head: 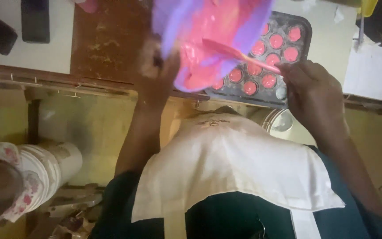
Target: The person uses a pink spatula to scoop pink batter from a purple bowl and fills the cups of a muffin tray. The camera angle is high and overhead, often obscuring the hands and the tray as the person works.
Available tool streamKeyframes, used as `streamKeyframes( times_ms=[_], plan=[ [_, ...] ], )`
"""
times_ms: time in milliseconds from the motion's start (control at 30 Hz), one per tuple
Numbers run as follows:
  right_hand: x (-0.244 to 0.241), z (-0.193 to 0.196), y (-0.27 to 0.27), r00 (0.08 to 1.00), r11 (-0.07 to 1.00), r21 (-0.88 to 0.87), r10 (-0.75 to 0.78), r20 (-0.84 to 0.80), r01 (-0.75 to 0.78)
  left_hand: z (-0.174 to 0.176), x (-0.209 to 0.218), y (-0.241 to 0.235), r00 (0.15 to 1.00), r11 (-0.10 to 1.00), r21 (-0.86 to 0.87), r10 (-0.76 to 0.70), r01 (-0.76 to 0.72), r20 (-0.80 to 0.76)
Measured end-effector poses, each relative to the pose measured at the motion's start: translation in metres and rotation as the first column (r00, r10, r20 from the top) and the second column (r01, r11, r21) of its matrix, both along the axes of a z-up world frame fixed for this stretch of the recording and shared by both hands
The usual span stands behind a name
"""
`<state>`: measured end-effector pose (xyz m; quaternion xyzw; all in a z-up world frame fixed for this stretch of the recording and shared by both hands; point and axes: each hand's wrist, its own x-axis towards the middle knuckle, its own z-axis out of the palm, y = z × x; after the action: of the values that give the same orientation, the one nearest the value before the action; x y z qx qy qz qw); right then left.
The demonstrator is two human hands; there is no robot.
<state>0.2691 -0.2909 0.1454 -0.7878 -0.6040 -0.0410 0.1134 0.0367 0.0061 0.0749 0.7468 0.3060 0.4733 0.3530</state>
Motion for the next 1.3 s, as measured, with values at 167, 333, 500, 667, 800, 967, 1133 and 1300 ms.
streamKeyframes(
  times_ms=[167,333,500,667,800,967,1133,1300],
  plan=[
    [0.009,-0.03,0.012,0.979,0.995,0.097,-0.035,0.202,0.015,0.025,0.001,-0.029,0.946,0.938,-0.128,-0.325,0.322,-0.006],
    [0.01,-0.047,-0.002,0.997,0.999,-0.003,-0.042,-0.064,0.042,0.021,0.01,-0.02,0.954,0.955,-0.031,-0.292,0.295,0.068],
    [0.015,-0.06,-0.009,0.935,0.977,-0.116,-0.204,-0.289,0.178,0.019,0.014,-0.017,0.975,0.973,-0.078,-0.218,0.216,-0.027],
    [-0.004,-0.083,-0.01,0.613,0.964,-0.243,-0.256,-0.747,0.106,0.016,0.026,-0.028,0.99,0.987,-0.082,-0.132,0.135,0.043],
    [-0.025,-0.058,-0.005,0.433,0.977,-0.196,-0.214,-0.876,0.085,0.006,0.034,-0.03,0.96,0.912,-0.337,-0.16,0.233,0.231],
    [-0.015,-0.079,-0.015,0.866,0.924,-0.187,-0.379,-0.325,0.334,0.006,0.03,-0.033,0.948,0.92,-0.259,-0.244,0.293,0.206],
    [-0.021,-0.11,-0.024,0.813,0.978,-0.05,-0.195,-0.549,0.201,0.023,0.034,-0.045,0.95,0.906,-0.308,-0.232,0.289,0.209],
    [-0.063,-0.066,-0.002,0.368,0.97,-0.129,-0.199,-0.908,0.206,0.005,0.04,-0.044,0.943,0.905,-0.316,-0.207,0.286,0.259]
  ],
)
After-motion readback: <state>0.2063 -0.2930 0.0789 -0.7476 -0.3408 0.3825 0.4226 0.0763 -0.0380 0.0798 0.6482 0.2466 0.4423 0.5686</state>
